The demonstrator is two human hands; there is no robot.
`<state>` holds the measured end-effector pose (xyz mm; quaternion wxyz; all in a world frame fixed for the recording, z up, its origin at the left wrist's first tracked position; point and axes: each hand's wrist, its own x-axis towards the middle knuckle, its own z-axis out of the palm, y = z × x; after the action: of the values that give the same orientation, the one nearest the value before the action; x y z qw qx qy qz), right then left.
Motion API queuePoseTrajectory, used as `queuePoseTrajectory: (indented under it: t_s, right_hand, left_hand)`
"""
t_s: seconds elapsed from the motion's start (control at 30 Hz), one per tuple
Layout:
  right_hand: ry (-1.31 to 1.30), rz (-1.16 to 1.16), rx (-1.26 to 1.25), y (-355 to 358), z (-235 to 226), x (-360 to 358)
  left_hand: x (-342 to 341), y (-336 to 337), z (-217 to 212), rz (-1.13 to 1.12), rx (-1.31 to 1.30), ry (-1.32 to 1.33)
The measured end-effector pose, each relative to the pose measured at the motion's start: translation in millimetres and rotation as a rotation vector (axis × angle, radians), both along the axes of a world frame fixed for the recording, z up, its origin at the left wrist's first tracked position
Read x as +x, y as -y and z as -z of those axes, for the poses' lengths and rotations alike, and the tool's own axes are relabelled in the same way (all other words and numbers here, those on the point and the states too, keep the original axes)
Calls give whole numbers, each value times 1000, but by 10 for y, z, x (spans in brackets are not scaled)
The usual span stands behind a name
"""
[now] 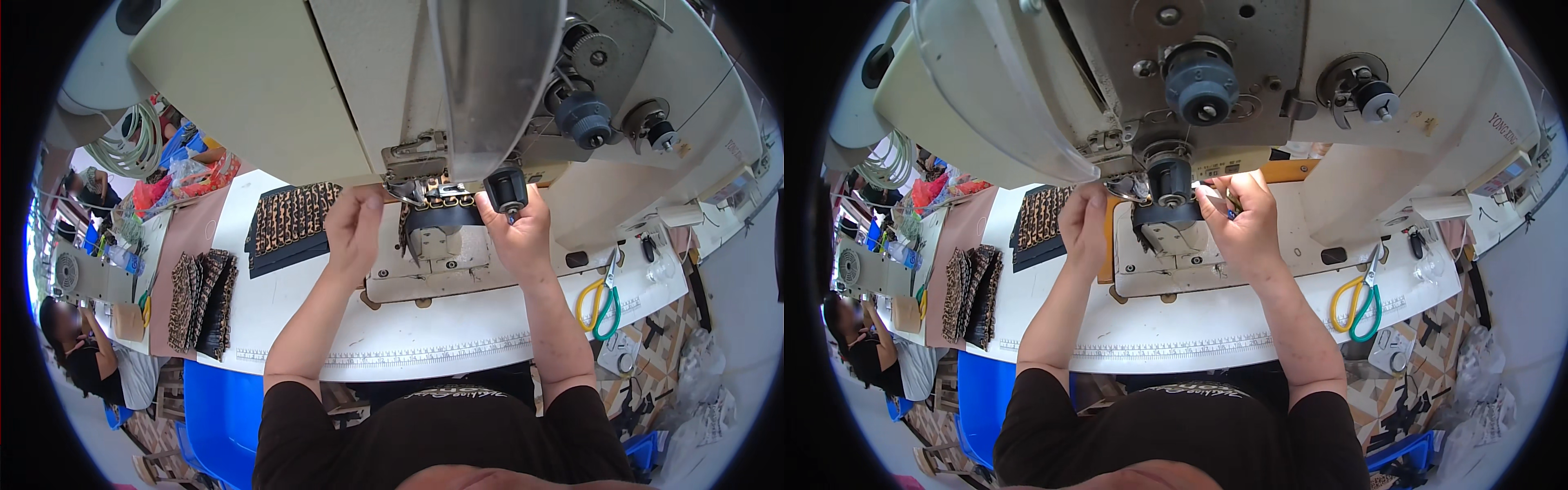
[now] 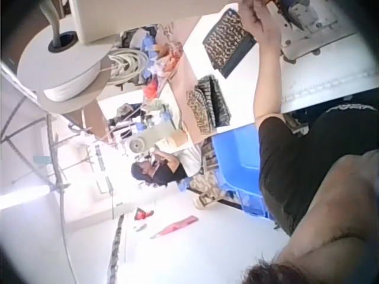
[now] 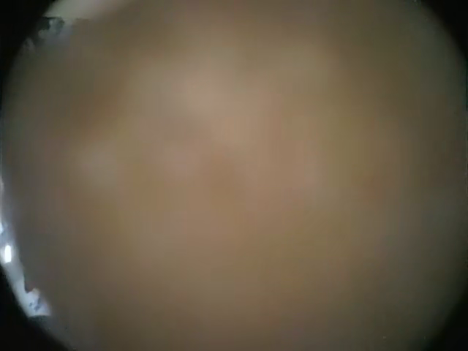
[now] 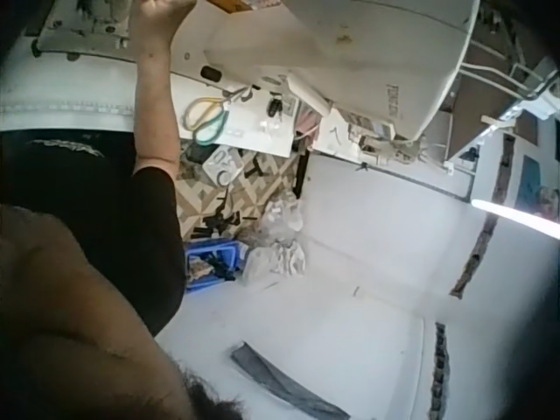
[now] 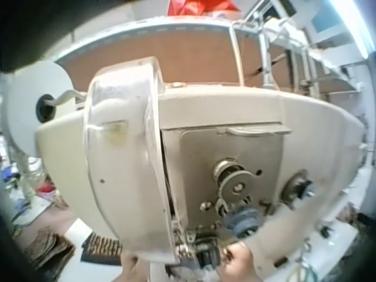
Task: The person sews patterned fabric pieces using a sewing machine and trims the threads with snips.
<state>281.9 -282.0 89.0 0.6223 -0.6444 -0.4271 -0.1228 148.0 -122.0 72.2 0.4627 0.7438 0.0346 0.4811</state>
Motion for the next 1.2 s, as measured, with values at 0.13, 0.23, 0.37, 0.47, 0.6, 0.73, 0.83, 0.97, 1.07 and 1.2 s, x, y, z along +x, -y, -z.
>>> queuePoseTrajectory:
  t_s: [0.13,0.23,0.37,0.47,0.6,0.73,0.83,0.97,1.07,1.2]
  right_hand:
    - [-55,-51,-33,53,-4,68]
    - [-238,-201,39,108,-90,-24]
    - [-446,-591,341,187,-35,-94]
    - [-433,-670,395,313,-119,-181]
    - [-1,-412,336,245,-79,-122]
    - [256,-67,125,216,-33,-203]
    - [301,-148,-23,74,66,-237]
    - [209,-5,12,83,65,-209]
    - [-39,-11,82,-78,101,-56]
    - [-310,-265,208,43,-23,-98]
  left_hand:
    - [341,-282,21,26,-332,-43]
    - [528,-566,122,-8,-259,-307]
    - [539,-586,62,61,-453,-313]
    - [209,-437,-104,102,-525,-125]
    - [-82,-259,45,45,-444,93]
    - [-102,-33,0,-94,-394,126]
    - [-98,42,-16,-118,-392,201]
    - [-115,24,16,-109,-376,204]
    - [-98,32,43,-91,-383,191]
    - [-103,26,72,-97,-378,236]
